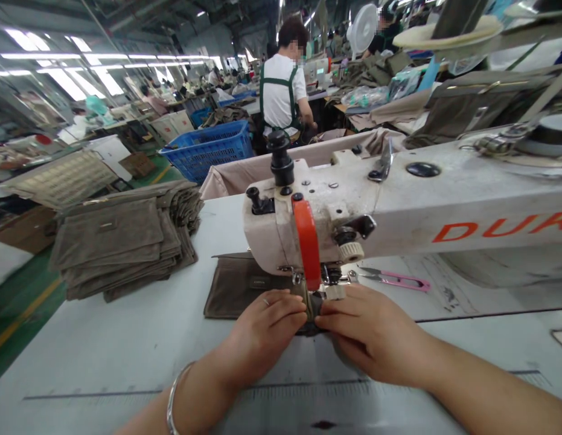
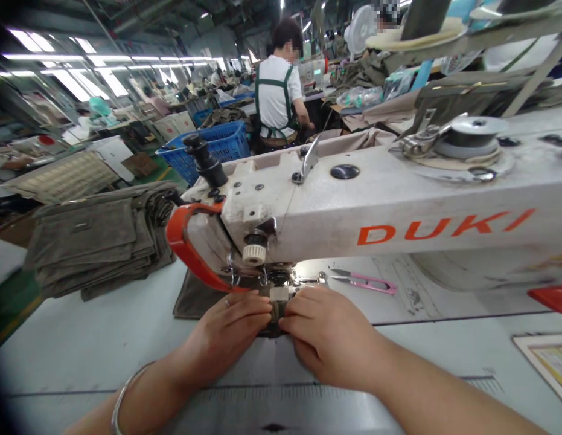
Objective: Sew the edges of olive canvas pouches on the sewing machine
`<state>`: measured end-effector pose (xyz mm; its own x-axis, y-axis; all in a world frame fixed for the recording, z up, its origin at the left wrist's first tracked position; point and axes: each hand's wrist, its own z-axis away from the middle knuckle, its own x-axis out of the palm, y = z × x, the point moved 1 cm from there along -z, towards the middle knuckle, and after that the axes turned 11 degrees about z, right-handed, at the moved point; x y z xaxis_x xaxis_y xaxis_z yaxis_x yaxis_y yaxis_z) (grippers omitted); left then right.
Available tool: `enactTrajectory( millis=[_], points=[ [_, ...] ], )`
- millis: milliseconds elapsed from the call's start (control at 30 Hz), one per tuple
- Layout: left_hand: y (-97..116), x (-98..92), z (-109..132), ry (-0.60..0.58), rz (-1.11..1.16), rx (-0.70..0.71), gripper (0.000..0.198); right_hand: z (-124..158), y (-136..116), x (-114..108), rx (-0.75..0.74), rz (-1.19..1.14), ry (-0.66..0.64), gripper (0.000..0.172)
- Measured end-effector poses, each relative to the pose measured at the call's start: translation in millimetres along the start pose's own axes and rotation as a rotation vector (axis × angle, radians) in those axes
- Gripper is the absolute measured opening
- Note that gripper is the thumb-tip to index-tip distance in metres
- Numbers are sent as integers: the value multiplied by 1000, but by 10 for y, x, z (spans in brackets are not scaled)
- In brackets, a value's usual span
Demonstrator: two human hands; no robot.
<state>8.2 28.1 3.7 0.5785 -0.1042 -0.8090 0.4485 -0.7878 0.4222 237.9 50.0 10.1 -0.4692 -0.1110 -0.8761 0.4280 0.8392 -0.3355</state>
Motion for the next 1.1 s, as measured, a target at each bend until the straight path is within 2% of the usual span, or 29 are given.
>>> enactTrajectory(
  millis=[233, 433, 567, 767, 1100],
  points=[
    [29, 1, -67, 9, 22, -39, 17, -6, -27, 45, 1, 47, -44, 19],
    [33, -11, -58, 17, 38, -19, 19, -11, -77, 42, 10, 35, -84, 35],
    [-37, -20, -48, 39, 43, -36, 19, -33, -89, 66, 45, 36, -47, 37],
    [-175, -47, -160, 39, -1, -43, 19, -57, -42, 156, 117, 122, 25, 42],
    [-417, -57, -276, 24, -68, -143, 17, -82, -29, 205, 159, 220, 6, 36]
  ],
)
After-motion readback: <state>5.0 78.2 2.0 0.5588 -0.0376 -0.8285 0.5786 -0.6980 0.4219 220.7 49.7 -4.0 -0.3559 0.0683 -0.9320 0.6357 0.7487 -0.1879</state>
